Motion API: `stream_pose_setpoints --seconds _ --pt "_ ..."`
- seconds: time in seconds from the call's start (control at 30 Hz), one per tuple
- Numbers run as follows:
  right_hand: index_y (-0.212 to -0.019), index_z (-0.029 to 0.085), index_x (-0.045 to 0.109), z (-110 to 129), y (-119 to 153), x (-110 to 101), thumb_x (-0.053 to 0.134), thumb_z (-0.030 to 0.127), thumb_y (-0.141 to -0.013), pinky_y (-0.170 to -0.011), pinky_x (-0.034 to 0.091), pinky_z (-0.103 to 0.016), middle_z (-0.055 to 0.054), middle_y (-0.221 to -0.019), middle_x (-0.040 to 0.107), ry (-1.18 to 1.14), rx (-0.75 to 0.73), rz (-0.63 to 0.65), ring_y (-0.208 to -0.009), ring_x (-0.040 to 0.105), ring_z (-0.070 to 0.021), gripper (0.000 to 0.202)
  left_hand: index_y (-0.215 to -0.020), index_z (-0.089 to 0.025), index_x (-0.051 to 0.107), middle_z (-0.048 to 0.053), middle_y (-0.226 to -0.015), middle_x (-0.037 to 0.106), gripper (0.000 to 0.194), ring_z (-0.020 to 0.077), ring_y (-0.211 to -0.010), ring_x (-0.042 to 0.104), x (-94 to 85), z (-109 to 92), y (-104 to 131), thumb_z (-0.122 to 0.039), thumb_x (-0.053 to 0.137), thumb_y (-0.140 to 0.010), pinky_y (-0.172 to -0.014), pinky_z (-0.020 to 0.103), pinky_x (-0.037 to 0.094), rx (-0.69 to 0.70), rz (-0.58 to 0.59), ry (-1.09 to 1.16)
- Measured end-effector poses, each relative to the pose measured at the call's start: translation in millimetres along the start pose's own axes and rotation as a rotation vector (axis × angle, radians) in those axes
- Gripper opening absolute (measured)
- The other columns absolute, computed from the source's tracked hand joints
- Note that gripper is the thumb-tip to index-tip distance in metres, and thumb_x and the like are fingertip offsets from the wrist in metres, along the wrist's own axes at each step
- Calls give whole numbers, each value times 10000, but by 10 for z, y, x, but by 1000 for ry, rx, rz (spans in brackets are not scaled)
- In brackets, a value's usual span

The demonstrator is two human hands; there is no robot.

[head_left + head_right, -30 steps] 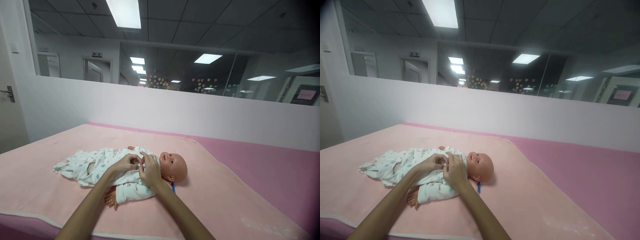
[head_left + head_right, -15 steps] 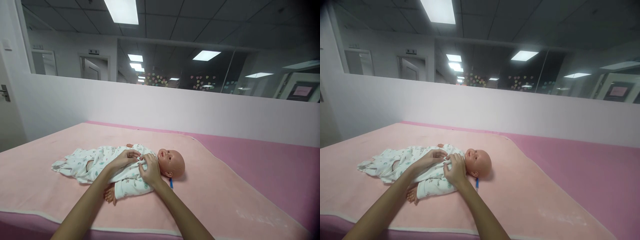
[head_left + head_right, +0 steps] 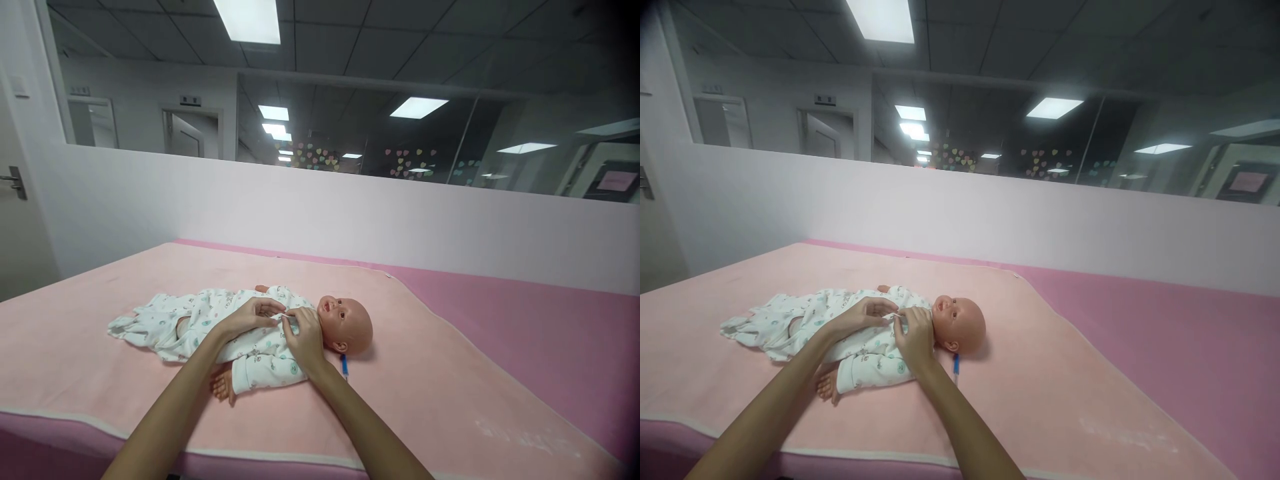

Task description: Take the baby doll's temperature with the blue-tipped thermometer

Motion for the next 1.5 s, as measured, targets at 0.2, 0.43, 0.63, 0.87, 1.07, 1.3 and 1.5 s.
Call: stream_pose_setpoints --seconds 0.2,0.43,0.63,0.87,1.07,1.3,1.5 --pt "-797 196 574 -10 1 10 515 191 -771 -707 371 -301 -21 -738 586 -13 5 21 -755 507 -176 64 -1102 -169 556 119 -1039 620 489 225 -975 562 -12 26 13 -195 690 -633 -799 333 449 -16 -19 25" --pt "-834 204 593 6 -9 -10 492 210 -800 -706 361 -288 -17 -749 586 -5 7 53 -750 500 -164 107 -1187 -177 505 124 -1099 597 564 238 -1015 543 -13 1 21 -185 676 -650 -801 332 455 -12 -30 18" --pt "-846 204 583 -8 -6 -3 470 217 -820 -714 369 -283 -21 -782 602 15 17 47 -768 507 -165 117 -1239 -147 453 113 -1088 614 585 236 -1045 529 -16 35 -6 -239 646 -695 -892 361 406 -44 -26 13" --pt "-825 197 557 -22 2 24 438 238 -839 -699 391 -270 -31 -793 596 -14 69 34 -775 520 -164 126 -1271 -182 418 80 -1086 618 584 219 -1068 506 -18 53 -8 -286 610 -729 -925 354 372 -24 -20 -31" --pt "-790 202 549 -26 -3 35 414 217 -846 -681 399 -262 -26 -767 582 -33 58 46 -740 521 -155 147 -1247 -190 452 71 -1028 623 535 208 -1011 519 -33 77 -23 -296 589 -740 -868 321 394 -12 -31 -89" --pt "-882 195 551 -44 1 51 440 259 -835 -683 419 -278 -45 -819 602 -54 102 33 -773 540 -173 136 -1181 -197 506 31 -846 605 477 161 -836 546 -17 82 -41 -243 600 -716 -727 270 421 35 -67 -103" --pt "-899 194 548 -67 1 36 480 265 -799 -688 426 -282 -40 -799 602 -68 122 -4 -749 546 -171 140 -1123 -186 543 44 -858 625 460 171 -843 570 -8 48 -30 -231 644 -676 -777 297 429 -4 -70 0"
Point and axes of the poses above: each hand's wrist, its own y-axis away from the middle knuckle, its own x-axis out of the palm, z = x × y, the point moved 2 cm from there along -y, towards the middle knuckle
